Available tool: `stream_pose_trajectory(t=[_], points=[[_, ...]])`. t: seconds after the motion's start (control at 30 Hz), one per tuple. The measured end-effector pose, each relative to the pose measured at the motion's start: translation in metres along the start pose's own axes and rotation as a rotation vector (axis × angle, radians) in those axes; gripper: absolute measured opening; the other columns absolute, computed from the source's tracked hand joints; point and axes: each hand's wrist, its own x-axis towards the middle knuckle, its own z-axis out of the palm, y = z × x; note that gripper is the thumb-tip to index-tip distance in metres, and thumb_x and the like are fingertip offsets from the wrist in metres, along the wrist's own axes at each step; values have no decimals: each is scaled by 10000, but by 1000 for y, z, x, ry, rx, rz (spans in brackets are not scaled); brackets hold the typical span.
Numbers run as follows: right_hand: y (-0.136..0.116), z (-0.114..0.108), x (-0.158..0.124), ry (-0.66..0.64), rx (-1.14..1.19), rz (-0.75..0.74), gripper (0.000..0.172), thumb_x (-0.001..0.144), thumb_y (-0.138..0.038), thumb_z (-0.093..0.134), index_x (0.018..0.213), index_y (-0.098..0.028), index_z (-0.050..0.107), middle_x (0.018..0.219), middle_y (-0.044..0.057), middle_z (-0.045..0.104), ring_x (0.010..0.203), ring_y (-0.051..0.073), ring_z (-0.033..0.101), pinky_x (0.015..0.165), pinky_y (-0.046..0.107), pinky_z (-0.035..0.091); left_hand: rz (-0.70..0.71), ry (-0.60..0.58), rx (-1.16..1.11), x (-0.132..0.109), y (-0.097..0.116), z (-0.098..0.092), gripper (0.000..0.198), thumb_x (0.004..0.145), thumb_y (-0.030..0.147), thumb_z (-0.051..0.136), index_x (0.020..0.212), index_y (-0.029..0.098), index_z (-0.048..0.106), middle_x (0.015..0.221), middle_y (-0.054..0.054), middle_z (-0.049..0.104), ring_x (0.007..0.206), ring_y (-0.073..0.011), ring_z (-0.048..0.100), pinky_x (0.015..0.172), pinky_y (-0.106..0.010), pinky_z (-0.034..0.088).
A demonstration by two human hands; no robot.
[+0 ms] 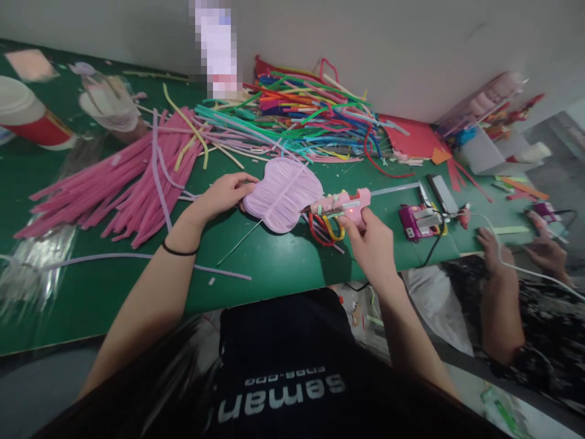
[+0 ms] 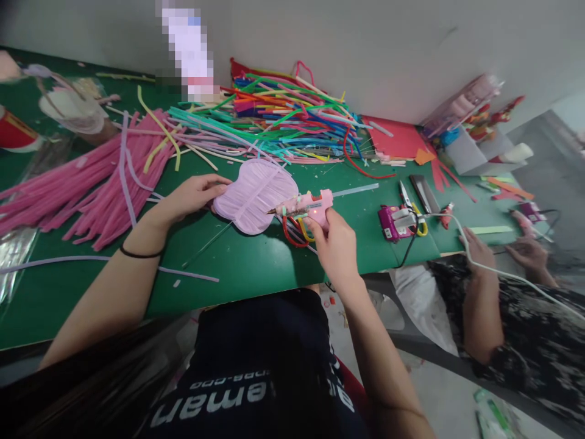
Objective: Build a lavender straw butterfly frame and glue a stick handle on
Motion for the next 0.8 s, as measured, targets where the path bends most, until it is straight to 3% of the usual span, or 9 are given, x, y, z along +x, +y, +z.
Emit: stream_pose_trajectory(t=[0.17,0.37,0.8], points=[[-6,21,-7,35,-12,97,536,769,-599,681,1068,-172,557,871,100,691,687,222,601,618,323,409,0,-9,27,-1,3,0,342,878,354,568,1146,176,682,667,10,626,514,-126,578,543,-232,467],[-13,43,-15,52,4,36,343,816,-449,640,1027,-183,586,898,97,725,707,205,635,654,328,449,2,2,19,0,2,0,333,877,363,576,1135,181,682,710,1,648,532,-121,576,556,-233,478],[-12,51,-17,41,17,0,321,842,-413,611,1038,-160,592,945,131,737,745,240,672,670,355,476,-36,21,25,-5,12,2,305,882,326,569,1122,175,682,684,7,631,527,-123,576,539,-221,459]])
